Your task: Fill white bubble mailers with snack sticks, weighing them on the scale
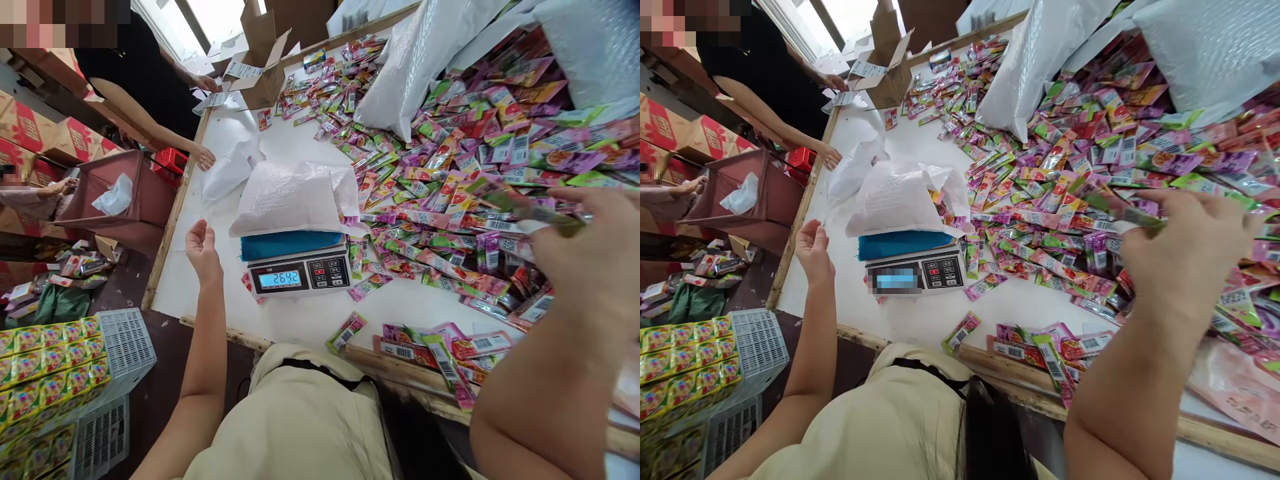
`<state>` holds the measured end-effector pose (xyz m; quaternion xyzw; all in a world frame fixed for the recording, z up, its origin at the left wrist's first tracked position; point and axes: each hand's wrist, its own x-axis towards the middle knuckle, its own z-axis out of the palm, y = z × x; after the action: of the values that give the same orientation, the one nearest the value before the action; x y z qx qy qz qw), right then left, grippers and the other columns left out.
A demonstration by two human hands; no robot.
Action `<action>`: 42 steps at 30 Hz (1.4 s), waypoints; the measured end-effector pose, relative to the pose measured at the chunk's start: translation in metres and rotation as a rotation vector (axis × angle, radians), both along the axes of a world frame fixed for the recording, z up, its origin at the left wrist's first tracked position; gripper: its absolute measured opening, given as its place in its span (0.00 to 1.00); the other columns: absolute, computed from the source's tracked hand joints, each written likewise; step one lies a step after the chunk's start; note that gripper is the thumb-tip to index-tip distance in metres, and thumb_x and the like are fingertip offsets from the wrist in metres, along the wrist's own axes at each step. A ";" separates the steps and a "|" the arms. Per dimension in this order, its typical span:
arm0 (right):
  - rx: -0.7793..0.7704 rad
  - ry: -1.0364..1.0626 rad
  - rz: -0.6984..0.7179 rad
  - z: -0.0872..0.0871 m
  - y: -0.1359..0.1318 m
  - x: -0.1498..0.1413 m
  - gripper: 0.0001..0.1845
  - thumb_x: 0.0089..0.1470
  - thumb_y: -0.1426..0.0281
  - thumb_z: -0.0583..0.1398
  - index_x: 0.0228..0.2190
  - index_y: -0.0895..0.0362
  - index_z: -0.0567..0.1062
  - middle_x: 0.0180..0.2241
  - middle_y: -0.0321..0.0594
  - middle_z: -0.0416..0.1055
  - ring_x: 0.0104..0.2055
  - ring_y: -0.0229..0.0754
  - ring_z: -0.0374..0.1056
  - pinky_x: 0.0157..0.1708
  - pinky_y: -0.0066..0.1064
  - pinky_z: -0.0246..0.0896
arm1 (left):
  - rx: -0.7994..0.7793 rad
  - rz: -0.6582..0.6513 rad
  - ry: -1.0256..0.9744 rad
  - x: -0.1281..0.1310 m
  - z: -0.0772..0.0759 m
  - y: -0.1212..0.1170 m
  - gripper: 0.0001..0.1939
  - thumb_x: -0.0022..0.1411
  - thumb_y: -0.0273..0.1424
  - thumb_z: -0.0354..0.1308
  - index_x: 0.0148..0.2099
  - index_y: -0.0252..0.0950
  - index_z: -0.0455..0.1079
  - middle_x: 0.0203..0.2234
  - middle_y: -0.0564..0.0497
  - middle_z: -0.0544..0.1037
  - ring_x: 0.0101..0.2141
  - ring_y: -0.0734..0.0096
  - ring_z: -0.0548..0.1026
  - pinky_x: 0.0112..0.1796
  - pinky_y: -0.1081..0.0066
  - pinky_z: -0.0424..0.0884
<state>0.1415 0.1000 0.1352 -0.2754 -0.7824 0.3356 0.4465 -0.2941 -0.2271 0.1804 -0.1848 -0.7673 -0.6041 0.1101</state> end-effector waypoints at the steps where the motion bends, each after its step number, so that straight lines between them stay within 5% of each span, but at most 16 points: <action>1: 0.055 -0.064 -0.174 0.002 -0.001 -0.009 0.31 0.59 0.68 0.64 0.58 0.25 0.72 0.63 0.22 0.67 0.70 0.65 0.55 0.50 0.60 0.70 | 0.003 0.000 0.002 0.000 -0.001 0.001 0.23 0.61 0.46 0.65 0.53 0.37 0.72 0.52 0.42 0.76 0.53 0.63 0.76 0.59 0.62 0.70; 3: 0.091 -0.157 -0.282 0.010 -0.006 -0.038 0.27 0.55 0.70 0.66 0.55 0.36 0.78 0.57 0.37 0.74 0.63 0.71 0.64 0.58 0.68 0.61 | 0.017 -0.005 0.001 0.001 -0.002 0.003 0.24 0.60 0.45 0.67 0.52 0.36 0.72 0.51 0.42 0.76 0.52 0.63 0.76 0.58 0.61 0.70; 6: 0.018 -0.174 0.131 0.024 -0.020 -0.104 0.17 0.54 0.70 0.64 0.46 0.50 0.82 0.45 0.45 0.80 0.49 0.61 0.75 0.51 0.60 0.70 | 0.032 -0.021 -0.011 0.001 -0.003 0.008 0.25 0.58 0.45 0.67 0.51 0.36 0.72 0.51 0.42 0.76 0.51 0.64 0.76 0.58 0.61 0.70; 9: 0.035 -0.239 0.490 0.028 -0.032 -0.175 0.25 0.51 0.75 0.62 0.52 0.53 0.79 0.50 0.45 0.78 0.49 0.53 0.75 0.50 0.47 0.72 | 0.016 -0.033 -0.007 0.002 -0.001 0.011 0.24 0.59 0.45 0.66 0.52 0.37 0.72 0.51 0.43 0.76 0.51 0.64 0.76 0.58 0.61 0.70; 12: 0.077 -0.274 0.606 0.018 -0.037 -0.226 0.31 0.48 0.76 0.64 0.55 0.54 0.76 0.53 0.48 0.76 0.49 0.52 0.73 0.48 0.41 0.71 | 0.012 -0.023 -0.014 0.003 0.002 0.008 0.22 0.59 0.43 0.66 0.51 0.38 0.72 0.51 0.43 0.76 0.51 0.65 0.76 0.55 0.63 0.72; 15: 0.106 -0.234 0.633 0.008 -0.038 -0.245 0.22 0.50 0.77 0.63 0.48 0.54 0.79 0.48 0.47 0.77 0.48 0.49 0.72 0.48 0.37 0.68 | 0.034 0.015 -0.050 0.005 0.003 0.002 0.19 0.58 0.41 0.66 0.49 0.38 0.73 0.49 0.44 0.76 0.47 0.69 0.76 0.48 0.68 0.74; 21: -0.030 -0.292 0.505 0.022 -0.036 -0.211 0.10 0.46 0.77 0.61 0.31 0.58 0.81 0.27 0.38 0.74 0.29 0.40 0.67 0.32 0.30 0.56 | 0.094 0.026 -0.125 0.009 0.001 0.003 0.16 0.56 0.36 0.67 0.47 0.36 0.74 0.45 0.47 0.77 0.41 0.75 0.74 0.41 0.75 0.72; 31: -0.327 -0.279 0.466 0.051 -0.019 -0.117 0.11 0.45 0.64 0.64 0.29 0.57 0.81 0.19 0.32 0.61 0.22 0.33 0.52 0.24 0.30 0.44 | 0.143 -0.013 -0.107 0.009 0.002 0.011 0.18 0.55 0.37 0.69 0.46 0.37 0.74 0.47 0.45 0.77 0.44 0.73 0.75 0.41 0.75 0.72; 42: -0.460 -0.335 -0.140 0.028 -0.008 0.001 0.14 0.40 0.59 0.67 0.31 0.51 0.82 0.18 0.36 0.59 0.21 0.38 0.48 0.23 0.36 0.38 | 0.158 0.008 -0.113 0.007 -0.003 0.000 0.20 0.54 0.39 0.70 0.46 0.37 0.74 0.47 0.45 0.77 0.44 0.71 0.75 0.41 0.74 0.72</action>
<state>0.1423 0.0917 0.1633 -0.4745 -0.7277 0.4222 0.2590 -0.2874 -0.2269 0.1771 -0.1381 -0.7231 -0.6717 0.0834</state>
